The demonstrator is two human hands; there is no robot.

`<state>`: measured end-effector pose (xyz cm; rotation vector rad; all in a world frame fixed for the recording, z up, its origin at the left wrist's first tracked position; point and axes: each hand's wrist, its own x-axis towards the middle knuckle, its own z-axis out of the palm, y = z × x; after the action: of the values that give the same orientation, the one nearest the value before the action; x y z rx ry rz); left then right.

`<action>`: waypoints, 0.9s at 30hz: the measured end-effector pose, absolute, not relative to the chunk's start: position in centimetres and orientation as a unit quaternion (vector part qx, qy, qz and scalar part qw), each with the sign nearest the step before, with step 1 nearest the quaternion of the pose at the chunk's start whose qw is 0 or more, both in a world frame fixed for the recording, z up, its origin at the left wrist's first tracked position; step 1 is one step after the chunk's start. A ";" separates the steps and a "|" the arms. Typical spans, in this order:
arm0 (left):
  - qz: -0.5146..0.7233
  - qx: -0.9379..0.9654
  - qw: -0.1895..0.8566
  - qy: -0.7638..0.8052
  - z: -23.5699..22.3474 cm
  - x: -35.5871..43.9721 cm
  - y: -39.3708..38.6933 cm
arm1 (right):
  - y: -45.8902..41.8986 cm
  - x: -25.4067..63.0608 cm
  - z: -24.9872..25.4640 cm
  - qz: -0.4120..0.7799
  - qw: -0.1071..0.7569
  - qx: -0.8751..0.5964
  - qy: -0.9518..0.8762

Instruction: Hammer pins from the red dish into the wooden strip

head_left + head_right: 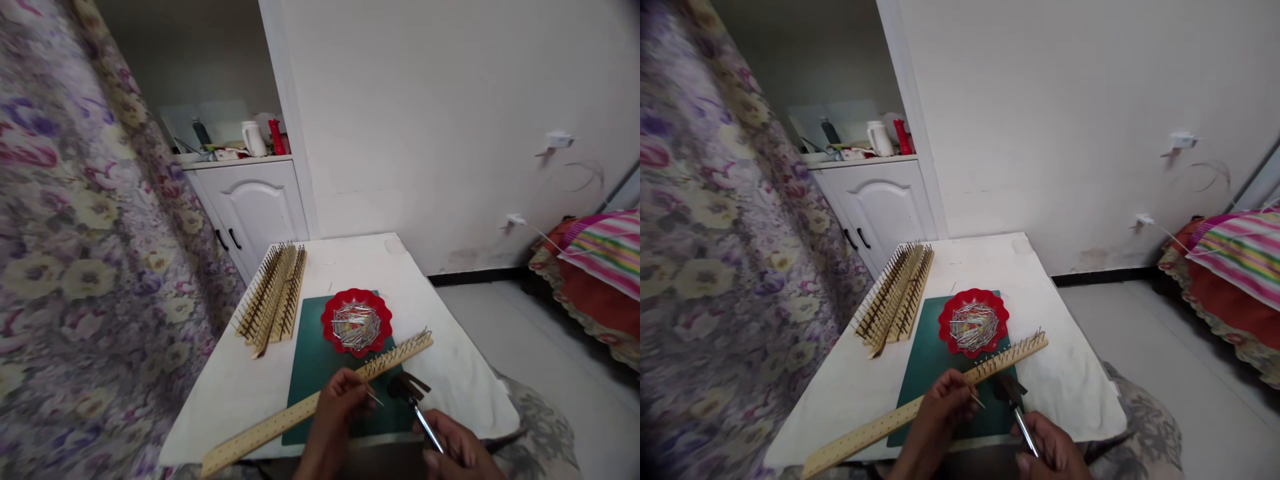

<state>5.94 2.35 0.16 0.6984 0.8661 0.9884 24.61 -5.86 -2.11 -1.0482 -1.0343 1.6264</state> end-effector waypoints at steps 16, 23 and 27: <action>0.365 0.572 0.646 0.350 -1.7 8.8 -2.0 | -6.2 24.4 -0.4 0.620 0.474 -0.472 -0.410; 0.291 0.820 0.341 0.357 -1.6 7.7 -1.7 | -6.2 24.3 -1.0 0.608 0.457 -0.490 -0.425; 0.342 0.756 0.340 0.443 -1.4 6.3 0.2 | -6.3 24.6 -1.5 0.592 0.452 -0.514 -0.425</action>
<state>6.31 0.18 -1.39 1.9666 1.1534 0.8908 24.61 -6.26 -1.53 -1.2691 -1.0510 1.4633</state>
